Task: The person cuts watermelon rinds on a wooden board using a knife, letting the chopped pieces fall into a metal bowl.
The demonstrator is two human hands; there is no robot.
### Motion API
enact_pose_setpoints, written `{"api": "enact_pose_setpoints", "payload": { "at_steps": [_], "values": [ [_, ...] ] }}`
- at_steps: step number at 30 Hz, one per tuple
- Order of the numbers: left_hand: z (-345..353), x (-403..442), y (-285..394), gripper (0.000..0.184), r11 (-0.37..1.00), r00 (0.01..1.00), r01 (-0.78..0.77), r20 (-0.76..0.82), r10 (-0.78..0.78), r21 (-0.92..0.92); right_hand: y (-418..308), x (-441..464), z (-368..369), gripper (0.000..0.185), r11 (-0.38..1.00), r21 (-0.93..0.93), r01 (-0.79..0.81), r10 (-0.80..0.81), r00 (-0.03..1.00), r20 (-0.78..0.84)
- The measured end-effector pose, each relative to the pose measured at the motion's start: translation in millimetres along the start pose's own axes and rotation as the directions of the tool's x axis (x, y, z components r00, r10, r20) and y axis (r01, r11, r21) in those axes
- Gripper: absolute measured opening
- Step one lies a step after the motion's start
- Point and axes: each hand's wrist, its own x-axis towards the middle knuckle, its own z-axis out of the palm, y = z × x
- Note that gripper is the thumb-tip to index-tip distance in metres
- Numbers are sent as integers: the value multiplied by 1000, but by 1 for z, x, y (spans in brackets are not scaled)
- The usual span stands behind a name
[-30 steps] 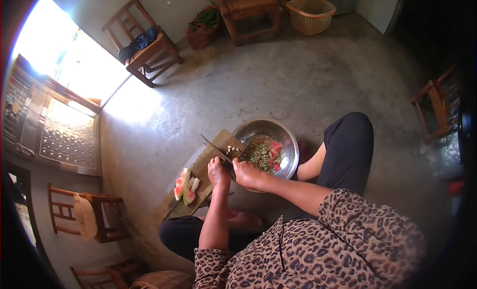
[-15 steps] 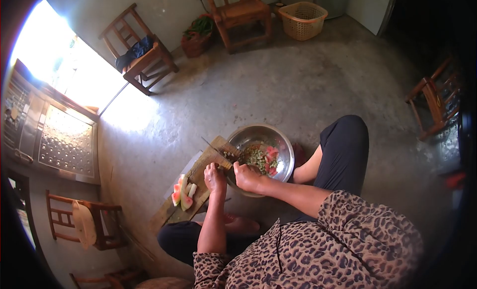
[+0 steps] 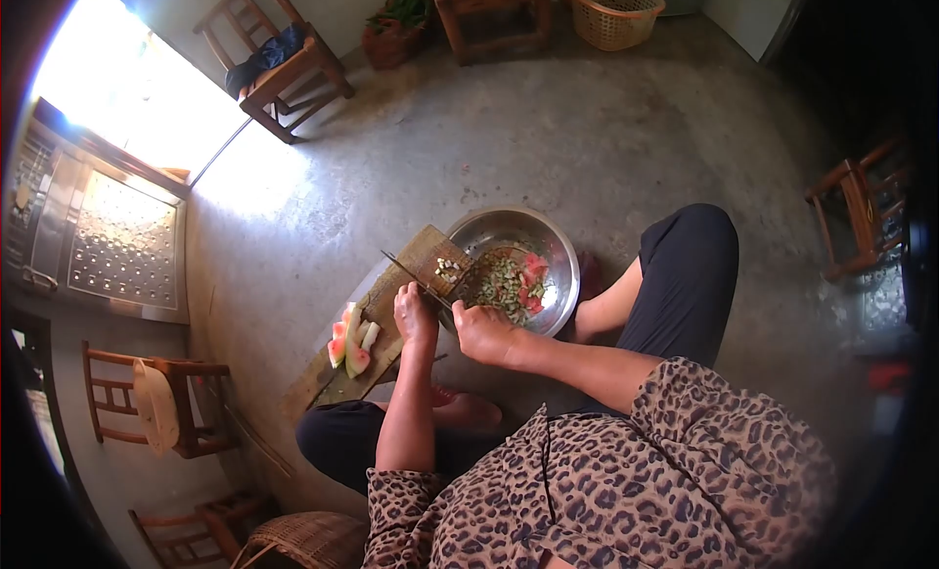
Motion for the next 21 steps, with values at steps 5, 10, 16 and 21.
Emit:
{"api": "enact_pose_setpoints", "payload": {
  "at_steps": [5,10,16,21],
  "values": [
    [-2,0,3,12,1000,1000,-2,-1,2,13,-2,0,0,27,1000,-14,-14,14,1000,-3],
    [5,0,-3,11,998,997,43,62,-45,41,-3,4,5,24,999,-35,-5,6,1000,16],
    [-6,0,9,12,998,997,54,56,-56,44,0,21,17,21,999,-33,28,-29,999,-44],
    [-15,-1,17,15,998,995,69,77,-69,-1,5,42,25,22,999,9,35,-34,993,-112]
  ]
}}
